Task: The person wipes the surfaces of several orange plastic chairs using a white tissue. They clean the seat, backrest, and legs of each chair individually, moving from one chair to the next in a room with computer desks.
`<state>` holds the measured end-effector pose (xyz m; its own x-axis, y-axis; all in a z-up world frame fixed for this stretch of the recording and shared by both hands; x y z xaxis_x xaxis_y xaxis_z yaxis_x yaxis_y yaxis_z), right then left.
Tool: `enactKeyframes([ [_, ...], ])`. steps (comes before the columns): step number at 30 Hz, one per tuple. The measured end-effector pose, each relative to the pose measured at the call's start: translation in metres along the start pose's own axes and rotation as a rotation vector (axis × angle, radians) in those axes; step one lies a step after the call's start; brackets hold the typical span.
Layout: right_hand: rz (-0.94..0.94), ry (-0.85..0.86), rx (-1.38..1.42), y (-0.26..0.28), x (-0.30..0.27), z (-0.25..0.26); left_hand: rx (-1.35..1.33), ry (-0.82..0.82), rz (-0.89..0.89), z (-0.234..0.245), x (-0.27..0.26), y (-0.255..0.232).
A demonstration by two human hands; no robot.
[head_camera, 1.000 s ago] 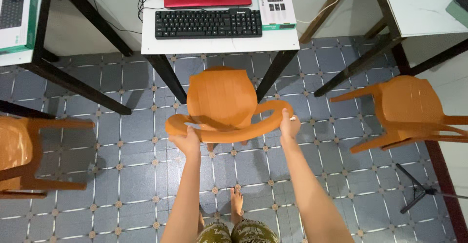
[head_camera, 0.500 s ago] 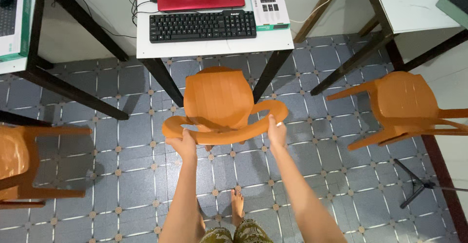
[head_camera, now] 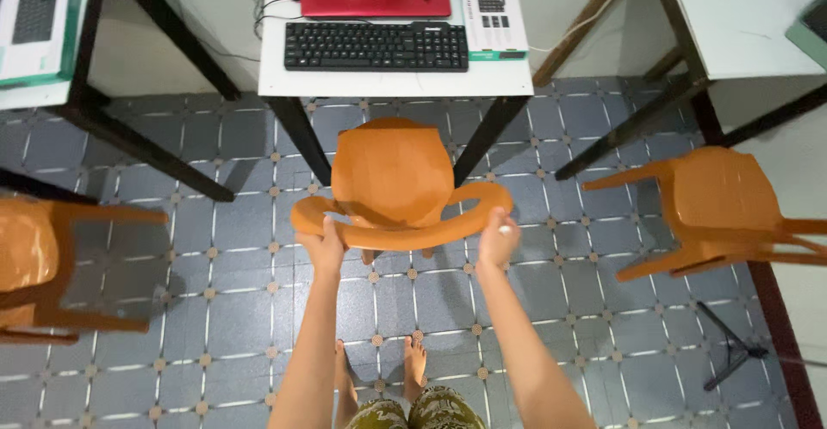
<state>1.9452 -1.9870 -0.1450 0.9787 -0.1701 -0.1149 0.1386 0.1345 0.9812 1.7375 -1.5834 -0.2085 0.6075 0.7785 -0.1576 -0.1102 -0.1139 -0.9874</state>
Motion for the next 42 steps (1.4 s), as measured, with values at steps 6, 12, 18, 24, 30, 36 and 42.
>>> enactKeyframes([
  [6,0.032,0.169,0.380,0.069,-0.067,-0.046,-0.046,-0.171,0.033,0.061,-0.027,-0.028],
  [12,-0.327,0.928,0.539,0.117,-0.233,-0.215,-0.752,-0.003,0.179,0.136,-0.078,-0.106],
  [18,-0.681,1.469,0.616,0.137,-0.446,-0.346,-1.104,0.044,0.043,0.314,-0.109,-0.136],
  [24,-0.922,1.564,0.658,0.117,-0.660,-0.470,-1.117,-0.048,-0.141,0.556,-0.142,-0.169],
  [30,-1.088,1.719,0.612,0.091,-0.840,-0.564,-1.100,-0.207,-0.202,0.739,-0.165,-0.152],
  [36,-1.308,1.722,0.630,0.046,-0.949,-0.689,-1.110,-0.318,-0.225,0.896,-0.124,-0.093],
  [42,-1.358,1.489,0.544,-0.036,-1.015,-0.843,-1.046,-0.480,-0.064,1.058,-0.046,-0.033],
])
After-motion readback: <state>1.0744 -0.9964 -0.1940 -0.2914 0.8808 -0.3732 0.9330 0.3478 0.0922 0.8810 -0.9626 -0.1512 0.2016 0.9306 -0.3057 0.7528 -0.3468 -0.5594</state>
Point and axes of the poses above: each hand's wrist, its own x-axis towards the middle knuckle, its own z-axis out of the back of the hand, y = z × x, the point moved 8 cm from there along x, towards the middle knuckle, and after that the axes turned 15 degrees about y, right-handed, at the moved point
